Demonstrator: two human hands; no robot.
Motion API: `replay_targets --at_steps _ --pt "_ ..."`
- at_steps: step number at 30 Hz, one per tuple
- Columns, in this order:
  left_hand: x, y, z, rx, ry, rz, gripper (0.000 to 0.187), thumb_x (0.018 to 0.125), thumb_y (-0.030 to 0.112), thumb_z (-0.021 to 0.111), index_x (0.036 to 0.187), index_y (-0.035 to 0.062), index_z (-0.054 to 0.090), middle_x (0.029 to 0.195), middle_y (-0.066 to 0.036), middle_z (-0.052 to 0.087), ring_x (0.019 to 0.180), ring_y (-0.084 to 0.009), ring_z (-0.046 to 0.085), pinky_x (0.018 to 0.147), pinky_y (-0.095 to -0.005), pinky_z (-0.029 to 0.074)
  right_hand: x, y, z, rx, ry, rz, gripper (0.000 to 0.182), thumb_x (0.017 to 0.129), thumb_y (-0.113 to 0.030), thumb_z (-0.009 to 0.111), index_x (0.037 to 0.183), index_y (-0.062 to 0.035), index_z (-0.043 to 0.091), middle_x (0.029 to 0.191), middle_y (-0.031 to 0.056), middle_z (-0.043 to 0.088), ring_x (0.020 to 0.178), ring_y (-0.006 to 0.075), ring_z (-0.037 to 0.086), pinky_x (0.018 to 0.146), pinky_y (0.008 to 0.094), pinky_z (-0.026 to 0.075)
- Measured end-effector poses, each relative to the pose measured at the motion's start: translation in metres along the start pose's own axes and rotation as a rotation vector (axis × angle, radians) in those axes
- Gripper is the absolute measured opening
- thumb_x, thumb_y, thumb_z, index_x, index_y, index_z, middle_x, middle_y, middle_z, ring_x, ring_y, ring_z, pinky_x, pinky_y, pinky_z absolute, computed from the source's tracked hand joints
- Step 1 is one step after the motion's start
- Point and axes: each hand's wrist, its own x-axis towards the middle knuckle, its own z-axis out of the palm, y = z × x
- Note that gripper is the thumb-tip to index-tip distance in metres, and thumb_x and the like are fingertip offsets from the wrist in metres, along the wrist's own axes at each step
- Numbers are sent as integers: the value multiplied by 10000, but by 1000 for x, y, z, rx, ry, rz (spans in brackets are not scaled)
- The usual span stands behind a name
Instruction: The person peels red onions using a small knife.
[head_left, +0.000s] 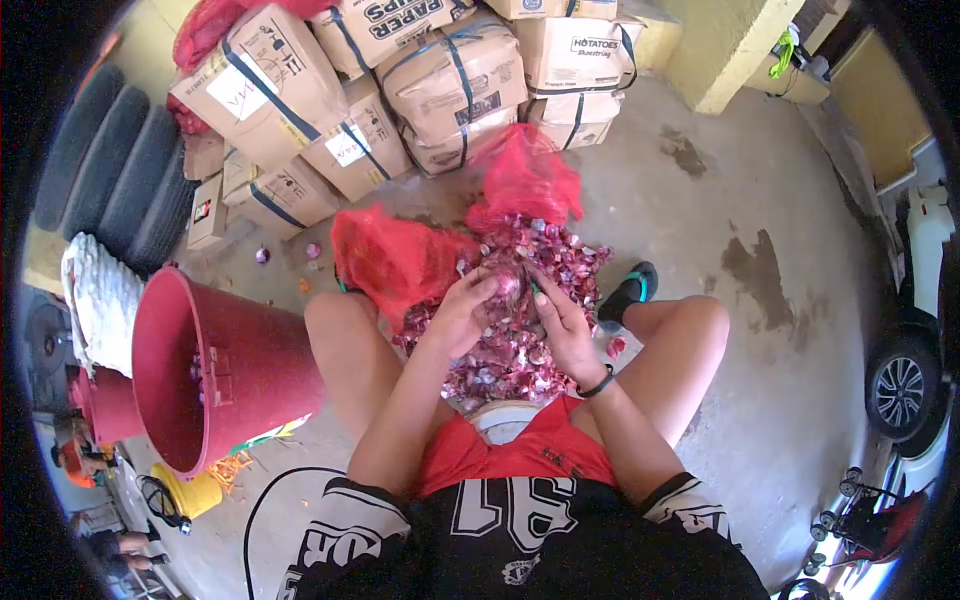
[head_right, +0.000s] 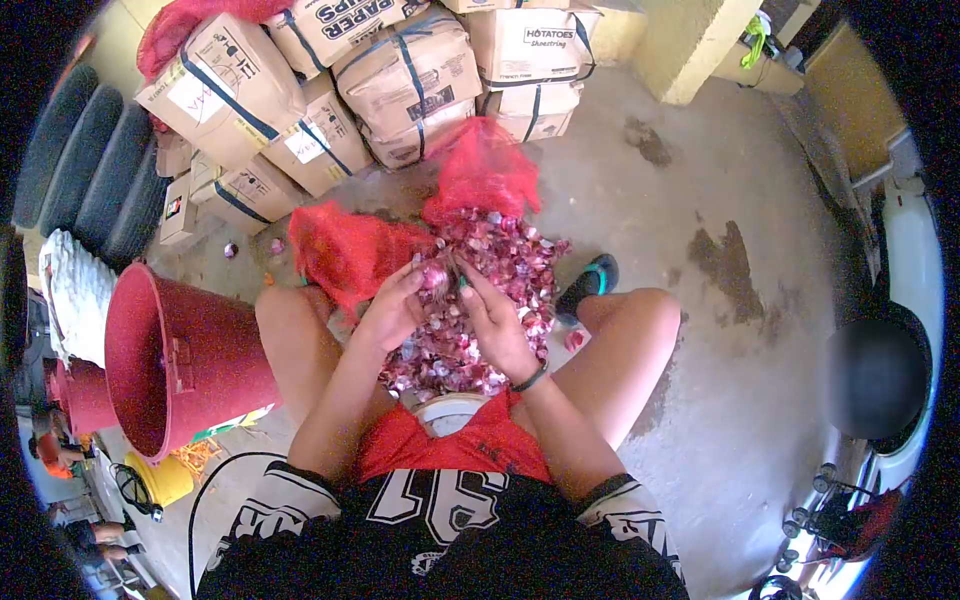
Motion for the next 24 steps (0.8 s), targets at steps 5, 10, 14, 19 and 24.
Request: replay_targets --at_steps 5,10,14,19,24 --pt "-2 4 7 -26 20 134 500 880 148 701 1313 81 460 1237 -65 589 1112 -219 596 959 -393 510 -4 1 9 -114 11 -50 501 1004 -198 506 1453 -8 388 1026 170 642 905 201 601 864 329 479" --pt "-6 3 22 122 50 293 592 773 -26 748 1279 96 467 1215 -69 583 1119 -208 572 975 -376 495 -3 -12 18 -61 -47 108 555 989 -192 523 1476 -5 334 1077 222 643 952 220 634 889 341 480" --pt "-8 2 21 124 -5 354 659 718 -121 747 1268 95 455 1204 -61 555 1107 -182 567 936 -341 516 1 -10 19 -95 -23 0 569 985 -187 524 1485 -11 316 1101 222 644 931 224 650 896 342 480" --pt "-5 4 11 311 6 426 648 712 -126 744 1252 96 463 1180 -65 563 1055 -174 581 830 -311 548 2 -19 14 -151 -74 -9 561 985 -187 526 1483 -20 328 1123 245 646 981 245 667 909 358 482" --pt "-11 7 12 229 4 356 578 747 -78 742 1228 91 470 1137 -67 592 941 -156 625 636 -261 564 2 -19 9 -208 -91 -76 518 985 -182 530 1459 -31 384 1007 199 655 918 227 641 845 341 493"
